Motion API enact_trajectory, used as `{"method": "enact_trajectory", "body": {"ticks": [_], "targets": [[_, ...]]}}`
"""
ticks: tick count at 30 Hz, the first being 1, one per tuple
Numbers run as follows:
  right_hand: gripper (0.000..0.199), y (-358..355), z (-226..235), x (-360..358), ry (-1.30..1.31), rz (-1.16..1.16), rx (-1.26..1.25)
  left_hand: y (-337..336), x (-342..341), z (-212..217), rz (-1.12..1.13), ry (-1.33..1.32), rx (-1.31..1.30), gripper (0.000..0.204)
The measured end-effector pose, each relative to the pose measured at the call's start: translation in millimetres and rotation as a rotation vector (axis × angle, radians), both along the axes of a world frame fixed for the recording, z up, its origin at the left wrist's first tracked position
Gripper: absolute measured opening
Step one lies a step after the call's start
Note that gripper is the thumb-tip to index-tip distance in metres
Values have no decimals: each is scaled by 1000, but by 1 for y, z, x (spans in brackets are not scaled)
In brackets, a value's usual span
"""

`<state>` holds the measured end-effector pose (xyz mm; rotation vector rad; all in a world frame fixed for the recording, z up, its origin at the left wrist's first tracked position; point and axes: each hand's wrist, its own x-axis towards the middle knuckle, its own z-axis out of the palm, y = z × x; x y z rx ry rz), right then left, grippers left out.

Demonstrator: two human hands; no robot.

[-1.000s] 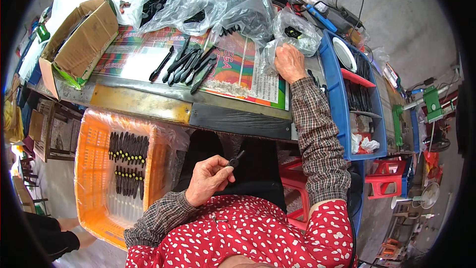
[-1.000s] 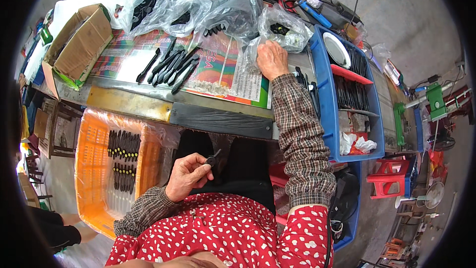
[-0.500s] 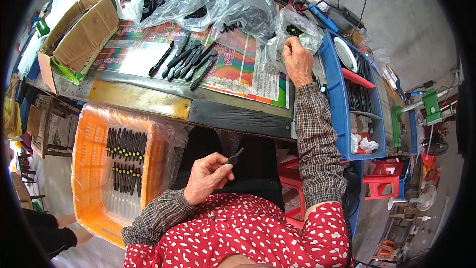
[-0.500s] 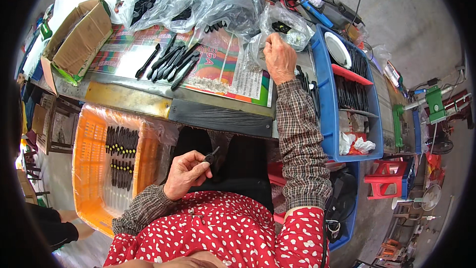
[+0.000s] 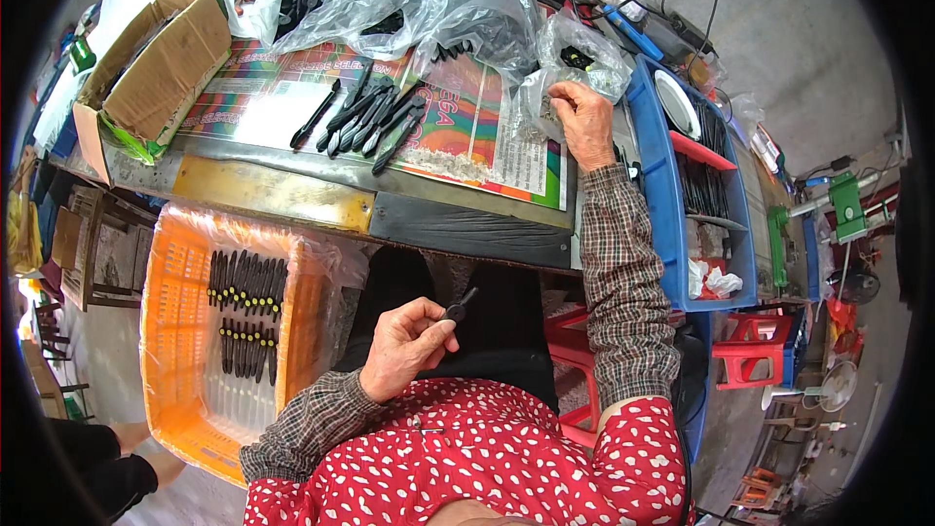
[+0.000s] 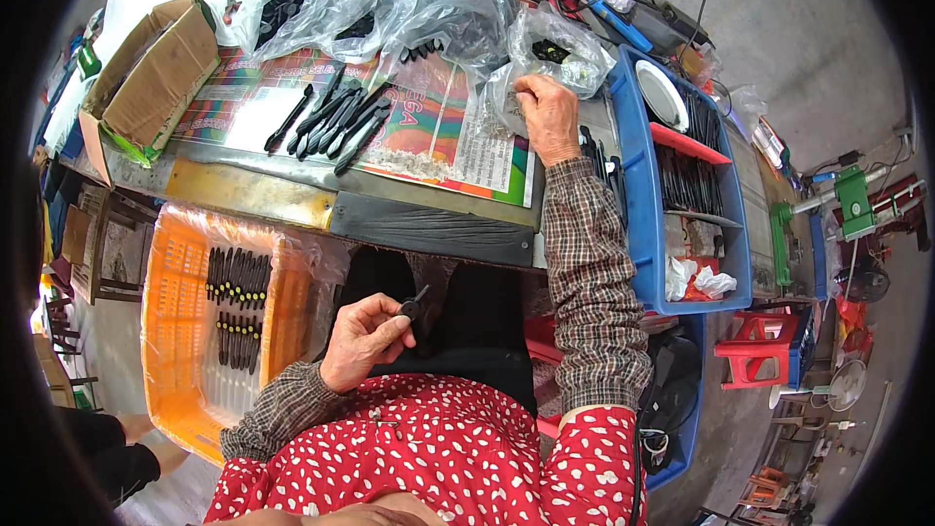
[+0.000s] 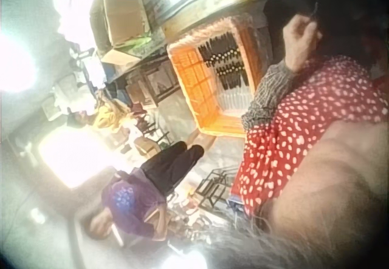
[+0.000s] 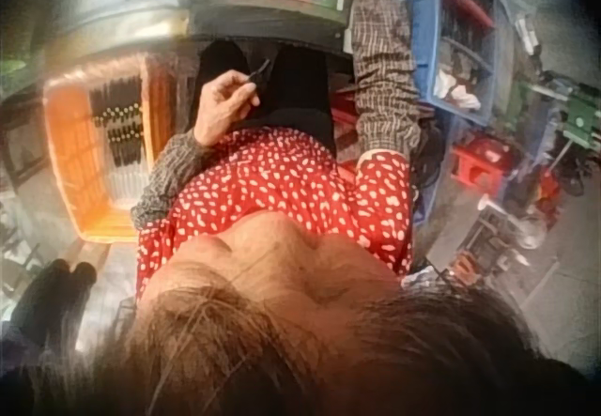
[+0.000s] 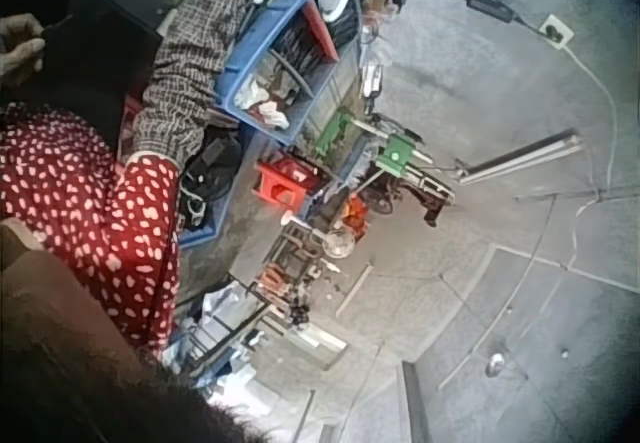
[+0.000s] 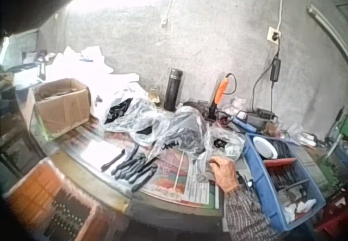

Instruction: The person assembles plastic components by hand, joining small parts together, and places the completed pieces into an orange basket.

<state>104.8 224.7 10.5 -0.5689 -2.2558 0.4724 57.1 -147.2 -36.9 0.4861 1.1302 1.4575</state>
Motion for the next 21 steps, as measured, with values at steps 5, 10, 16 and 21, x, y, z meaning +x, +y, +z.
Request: {"method": "enact_trajectory", "body": {"ticks": [5,10,16,21], "targets": [[13,2,-1,3,34,-10,92,-2,0,3,6,-10,4,10],[10,-2,-1,6,36,-83,23,-3,1,5,26,3,21,9],[8,-48,17,13,122,-2,90,1,-3,15,89,-51,6,9],[12,-119,34,39,133,102,-5,2,-4,18,96,-95,35,10]]}}
